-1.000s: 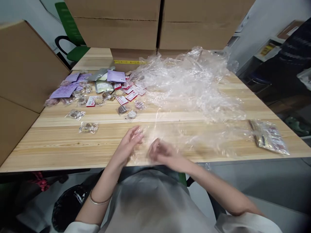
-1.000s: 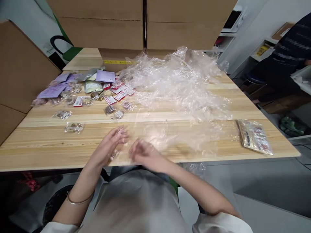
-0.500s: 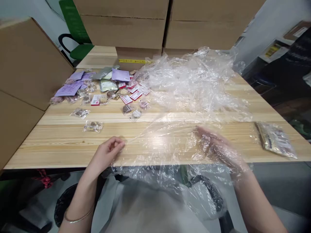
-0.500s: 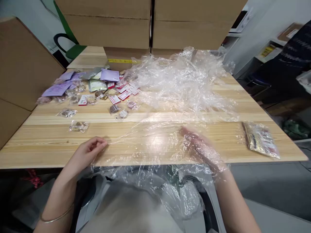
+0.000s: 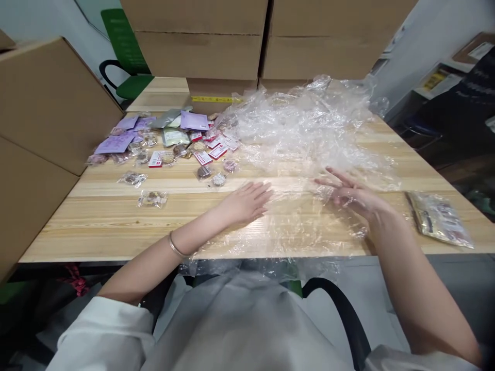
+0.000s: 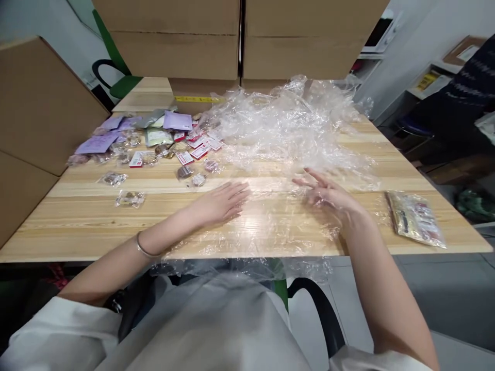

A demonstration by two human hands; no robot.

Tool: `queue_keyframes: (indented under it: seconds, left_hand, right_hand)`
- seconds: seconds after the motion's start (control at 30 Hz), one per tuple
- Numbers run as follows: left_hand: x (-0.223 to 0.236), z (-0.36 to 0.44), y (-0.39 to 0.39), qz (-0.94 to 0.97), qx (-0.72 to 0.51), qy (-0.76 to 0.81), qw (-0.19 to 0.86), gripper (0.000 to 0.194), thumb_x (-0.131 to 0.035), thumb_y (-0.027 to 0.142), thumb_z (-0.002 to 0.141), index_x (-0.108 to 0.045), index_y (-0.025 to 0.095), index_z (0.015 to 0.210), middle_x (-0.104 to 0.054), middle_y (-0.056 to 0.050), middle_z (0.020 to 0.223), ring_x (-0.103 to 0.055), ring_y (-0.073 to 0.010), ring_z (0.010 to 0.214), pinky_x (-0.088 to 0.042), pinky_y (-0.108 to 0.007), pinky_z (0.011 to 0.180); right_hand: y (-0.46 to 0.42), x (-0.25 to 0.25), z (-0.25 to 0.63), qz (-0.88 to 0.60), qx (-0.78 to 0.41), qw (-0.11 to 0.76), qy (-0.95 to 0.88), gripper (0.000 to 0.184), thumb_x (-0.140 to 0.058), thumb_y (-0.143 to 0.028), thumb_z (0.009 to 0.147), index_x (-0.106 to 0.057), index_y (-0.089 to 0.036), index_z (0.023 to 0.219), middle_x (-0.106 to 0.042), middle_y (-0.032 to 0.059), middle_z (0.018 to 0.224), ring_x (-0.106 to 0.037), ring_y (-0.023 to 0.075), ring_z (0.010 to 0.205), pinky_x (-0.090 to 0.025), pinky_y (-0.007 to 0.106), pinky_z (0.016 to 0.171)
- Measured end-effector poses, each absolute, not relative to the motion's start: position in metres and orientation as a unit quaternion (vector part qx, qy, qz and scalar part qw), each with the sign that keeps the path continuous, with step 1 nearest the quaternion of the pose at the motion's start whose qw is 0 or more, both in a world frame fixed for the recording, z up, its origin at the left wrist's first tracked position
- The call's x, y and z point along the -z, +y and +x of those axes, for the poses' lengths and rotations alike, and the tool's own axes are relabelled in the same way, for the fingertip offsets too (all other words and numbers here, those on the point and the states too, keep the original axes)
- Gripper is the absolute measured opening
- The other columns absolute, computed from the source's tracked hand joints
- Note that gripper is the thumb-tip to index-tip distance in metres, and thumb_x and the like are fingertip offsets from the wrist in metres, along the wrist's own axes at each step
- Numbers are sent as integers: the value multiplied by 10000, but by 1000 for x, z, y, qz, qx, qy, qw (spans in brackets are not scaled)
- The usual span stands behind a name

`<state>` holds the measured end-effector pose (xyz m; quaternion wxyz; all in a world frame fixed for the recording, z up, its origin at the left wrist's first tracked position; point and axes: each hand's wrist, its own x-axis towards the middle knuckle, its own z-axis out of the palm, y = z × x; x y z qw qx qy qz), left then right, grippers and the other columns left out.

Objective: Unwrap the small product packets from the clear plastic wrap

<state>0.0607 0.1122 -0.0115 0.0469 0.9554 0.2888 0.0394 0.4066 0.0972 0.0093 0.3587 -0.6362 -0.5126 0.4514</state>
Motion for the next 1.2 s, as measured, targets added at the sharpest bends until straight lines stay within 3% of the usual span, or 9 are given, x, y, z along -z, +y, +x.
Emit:
queue_keyframes:
  seconds: [0.1, 0.27, 0.4, 0.5, 0.63, 0.83, 0.9, 1.03, 1.2]
  left_hand:
    - [27, 47, 103, 924, -13, 374, 79, 698, -297, 557, 1027, -294, 97, 1552, -255, -180, 1633, -181, -304, 1529, -145, -452, 1238]
    - [31, 10, 62, 875, -32, 472, 108, 759, -272, 633, 998, -266, 134, 1571, -184, -176, 1655, -85, -333, 1541, -155, -490, 1235]
    - [15, -8, 53, 821, -105, 537, 163, 669, -354, 601, 990, -415, 152, 1482, -433, -194, 1530, -358, -370, 1442, -312, -534, 1160]
    - [1, -13, 79, 702, -251, 614, 257, 641, -434, 577, 975, -382, 165, 1463, -540, -190, 1398, -647, -274, 1060, -523, -440, 912]
    - [-8, -5, 131, 572, -360, 625, 390, 709, -676, 458, 861, -380, 169, 1437, -595, -159, 1303, -631, -146, 723, -498, -282, 608]
    - [-2, 11, 155, 590, -301, 596, 453, 433, -749, 255, 782, -651, 102, 1174, -705, -72, 860, -616, -148, 684, -446, -254, 599]
    - [0, 14, 155, 591, -315, 602, 435, 405, -735, 244, 794, -656, 106, 1166, -706, -116, 1028, -635, -157, 759, -466, -256, 629]
    - [-4, 23, 166, 623, -320, 568, 432, 844, -766, 354, 782, -358, 209, 1506, -415, -206, 1534, -653, -160, 765, -493, -267, 570]
    - [-31, 45, 185, 786, -257, 341, 447, 991, -702, 343, 783, -135, 334, 1596, -169, -154, 1664, -659, -127, 734, -536, -289, 628]
  right_hand:
    - [107, -25, 396, -573, -519, 322, -546, 773, -647, -172, 823, -384, -359, 1526, -699, 96, 1260, -503, 79, 507, -412, 239, 462]
    - [134, -48, 385, -496, -521, 340, -606, 673, -662, -198, 823, -498, -352, 1457, -739, 92, 1161, -409, 68, 480, -384, 277, 474]
    - [150, -61, 381, -459, -487, 321, -670, 607, -647, -246, 852, -521, -353, 1436, -729, 90, 1186, -539, 98, 558, -461, 324, 546]
    - [151, -70, 378, -425, -480, 278, -715, 623, -641, -304, 879, -465, -380, 1472, -713, 81, 1226, -576, 111, 601, -500, 332, 574]
    - [140, -84, 368, -361, -489, 251, -753, 619, -637, -317, 896, -442, -417, 1475, -733, 42, 1179, -546, 100, 570, -496, 294, 518]
    - [131, -99, 367, -287, -502, 254, -776, 517, -642, -382, 904, -526, -437, 1404, -774, 13, 903, -518, 105, 475, -479, 313, 475]
    - [134, -100, 376, -290, -487, 259, -782, 498, -651, -412, 899, -543, -451, 1383, -760, 1, 785, -546, 118, 475, -481, 327, 488]
    - [143, -95, 388, -309, -486, 248, -779, 505, -690, -554, 812, -619, -428, 1296, -659, -28, 540, -548, 137, 434, -525, 422, 588]
    - [153, -81, 370, -357, -505, 223, -754, 701, -716, -809, 460, -731, -359, 998, -509, -19, 365, -585, 195, 438, -541, 479, 679]
